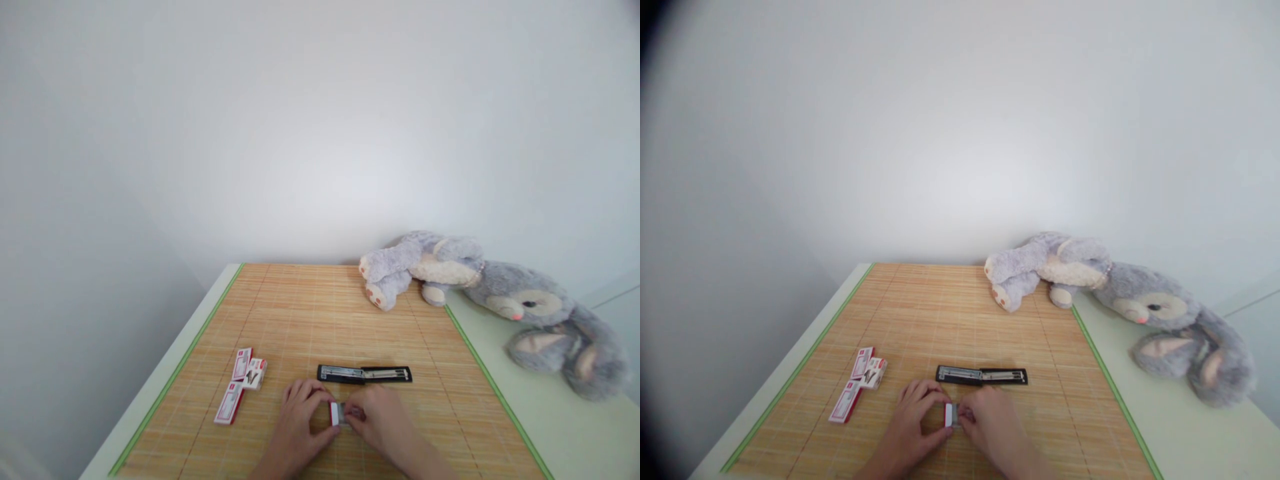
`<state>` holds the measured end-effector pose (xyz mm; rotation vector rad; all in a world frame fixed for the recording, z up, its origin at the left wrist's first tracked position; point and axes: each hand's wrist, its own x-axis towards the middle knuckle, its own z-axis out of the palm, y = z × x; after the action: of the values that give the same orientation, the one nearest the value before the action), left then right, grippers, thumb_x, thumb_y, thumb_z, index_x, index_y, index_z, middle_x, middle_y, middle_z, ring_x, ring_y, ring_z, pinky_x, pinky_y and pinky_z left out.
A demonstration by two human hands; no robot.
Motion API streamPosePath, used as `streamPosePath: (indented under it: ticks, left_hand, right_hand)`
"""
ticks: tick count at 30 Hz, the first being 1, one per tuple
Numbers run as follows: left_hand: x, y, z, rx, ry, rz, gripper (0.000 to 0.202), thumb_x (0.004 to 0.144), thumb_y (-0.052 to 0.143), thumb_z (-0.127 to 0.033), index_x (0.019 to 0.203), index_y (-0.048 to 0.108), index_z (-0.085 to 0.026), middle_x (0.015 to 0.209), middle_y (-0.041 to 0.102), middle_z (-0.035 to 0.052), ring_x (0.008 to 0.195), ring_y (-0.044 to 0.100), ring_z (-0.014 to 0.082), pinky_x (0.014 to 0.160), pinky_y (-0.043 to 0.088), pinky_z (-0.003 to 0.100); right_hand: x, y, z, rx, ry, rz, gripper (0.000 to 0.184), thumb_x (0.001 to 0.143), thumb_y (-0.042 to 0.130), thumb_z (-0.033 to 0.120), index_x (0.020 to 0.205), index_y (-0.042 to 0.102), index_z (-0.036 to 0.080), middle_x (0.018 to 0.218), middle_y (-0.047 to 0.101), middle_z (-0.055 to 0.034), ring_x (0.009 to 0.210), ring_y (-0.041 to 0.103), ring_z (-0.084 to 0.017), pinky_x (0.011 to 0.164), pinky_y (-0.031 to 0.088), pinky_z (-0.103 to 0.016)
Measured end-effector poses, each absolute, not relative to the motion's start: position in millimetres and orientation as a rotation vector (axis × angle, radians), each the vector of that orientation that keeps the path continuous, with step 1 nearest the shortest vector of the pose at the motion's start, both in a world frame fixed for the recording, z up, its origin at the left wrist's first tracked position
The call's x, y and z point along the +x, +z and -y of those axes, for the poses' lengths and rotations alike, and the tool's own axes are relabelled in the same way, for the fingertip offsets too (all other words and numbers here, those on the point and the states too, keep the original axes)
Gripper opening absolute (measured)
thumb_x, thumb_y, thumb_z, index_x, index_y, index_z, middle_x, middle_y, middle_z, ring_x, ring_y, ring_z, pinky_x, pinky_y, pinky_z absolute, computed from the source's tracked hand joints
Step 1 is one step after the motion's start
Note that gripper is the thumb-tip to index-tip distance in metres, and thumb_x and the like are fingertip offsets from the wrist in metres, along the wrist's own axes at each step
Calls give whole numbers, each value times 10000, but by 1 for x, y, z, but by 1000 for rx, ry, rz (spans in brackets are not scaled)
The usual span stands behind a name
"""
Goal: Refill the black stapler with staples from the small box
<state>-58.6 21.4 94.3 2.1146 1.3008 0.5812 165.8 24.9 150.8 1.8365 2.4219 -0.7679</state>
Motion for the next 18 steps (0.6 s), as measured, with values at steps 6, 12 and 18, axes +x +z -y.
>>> streamPosePath:
  ticks: [6, 12, 18]
  left_hand:
    - [-59, 97, -21, 2097, 581, -1293, 370, 803, 853, -358, 1144, 710, -350, 1229, 667, 21, 1197, 563, 277, 1039, 406, 427]
    - [-59, 97, -21, 2080, 600, -1306, 380, 773, 871, -337, 1121, 719, -337, 1209, 672, 26, 1183, 568, 285, 1024, 417, 428]
    - [-60, 98, -22, 2063, 590, -1323, 386, 746, 889, -331, 1091, 717, -334, 1193, 672, 13, 1175, 570, 277, 1025, 412, 417]
  right_hand:
    - [143, 156, -39, 1735, -612, -2456, 175, 846, 656, 185, 821, 829, 196, 868, 818, -145, 850, 767, -289, 738, 491, -302]
    - [168, 147, -38, 1690, -827, -2612, 156, 872, 650, 225, 885, 799, 271, 757, 776, 6, 707, 691, -163, 659, 395, -242]
    - [211, 110, -25, 1962, -1330, -2577, 173, 924, 598, 297, 880, 737, 205, 632, 580, 51, 586, 501, -113, 567, 328, -220]
